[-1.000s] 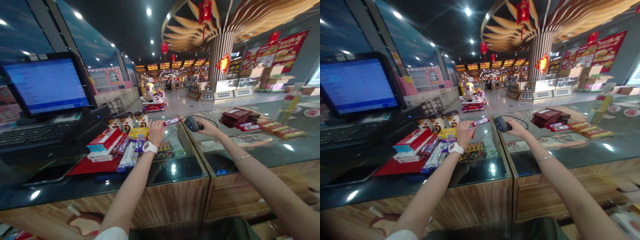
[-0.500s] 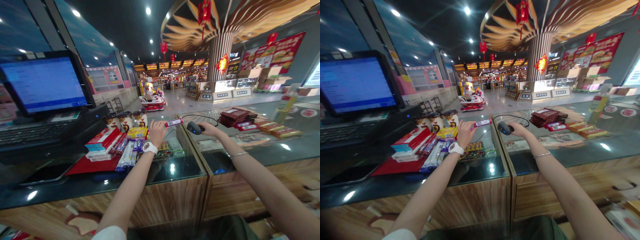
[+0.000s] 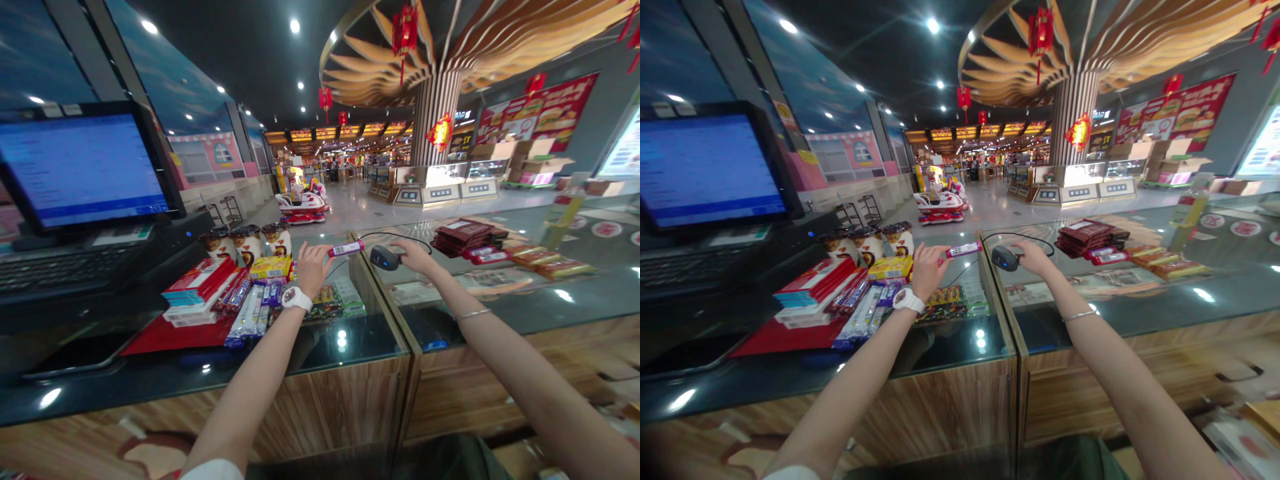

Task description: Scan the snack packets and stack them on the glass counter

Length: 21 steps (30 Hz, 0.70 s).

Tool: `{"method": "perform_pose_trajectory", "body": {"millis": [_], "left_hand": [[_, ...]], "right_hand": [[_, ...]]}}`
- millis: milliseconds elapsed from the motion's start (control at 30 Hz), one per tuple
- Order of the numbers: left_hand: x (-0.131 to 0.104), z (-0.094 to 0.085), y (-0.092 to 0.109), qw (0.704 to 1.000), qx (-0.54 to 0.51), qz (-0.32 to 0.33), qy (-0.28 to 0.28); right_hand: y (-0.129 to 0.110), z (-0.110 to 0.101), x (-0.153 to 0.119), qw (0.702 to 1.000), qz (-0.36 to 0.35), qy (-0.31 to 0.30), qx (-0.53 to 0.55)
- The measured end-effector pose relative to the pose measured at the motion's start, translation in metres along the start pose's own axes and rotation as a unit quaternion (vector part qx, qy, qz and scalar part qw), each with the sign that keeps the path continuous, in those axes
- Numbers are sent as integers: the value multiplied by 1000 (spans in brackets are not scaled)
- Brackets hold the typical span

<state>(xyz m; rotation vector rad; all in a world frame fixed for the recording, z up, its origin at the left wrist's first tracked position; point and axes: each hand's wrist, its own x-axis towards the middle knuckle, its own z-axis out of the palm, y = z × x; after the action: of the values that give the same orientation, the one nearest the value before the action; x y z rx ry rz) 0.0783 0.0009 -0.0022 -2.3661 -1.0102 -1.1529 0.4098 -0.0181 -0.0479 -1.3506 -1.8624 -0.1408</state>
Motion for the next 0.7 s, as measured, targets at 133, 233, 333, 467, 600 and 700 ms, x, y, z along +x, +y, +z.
{"method": "perform_pose_trajectory", "body": {"millis": [133,233,333,467,600,700], "left_hand": [[0,-2,3,1000,1,9,4],[0,-2,6,1000,-1,18,5],[0,-2,10,1000,-6,25,-4],[-1,-1,16,999,-18,31,-15],[0,-4,20,999,-28,37,-19],[3,-12,19,999,-32,32,-11]], "right_hand": [[-37,-7,3,996,-42,81,0],[-65,-6,3,994,-87,70,17],[-80,-4,1,994,-106,32,24],[-84,-2,2,993,-111,27,26],[-87,-2,1,994,-99,41,29],[-90,0,0,993,-93,66,33]]}}
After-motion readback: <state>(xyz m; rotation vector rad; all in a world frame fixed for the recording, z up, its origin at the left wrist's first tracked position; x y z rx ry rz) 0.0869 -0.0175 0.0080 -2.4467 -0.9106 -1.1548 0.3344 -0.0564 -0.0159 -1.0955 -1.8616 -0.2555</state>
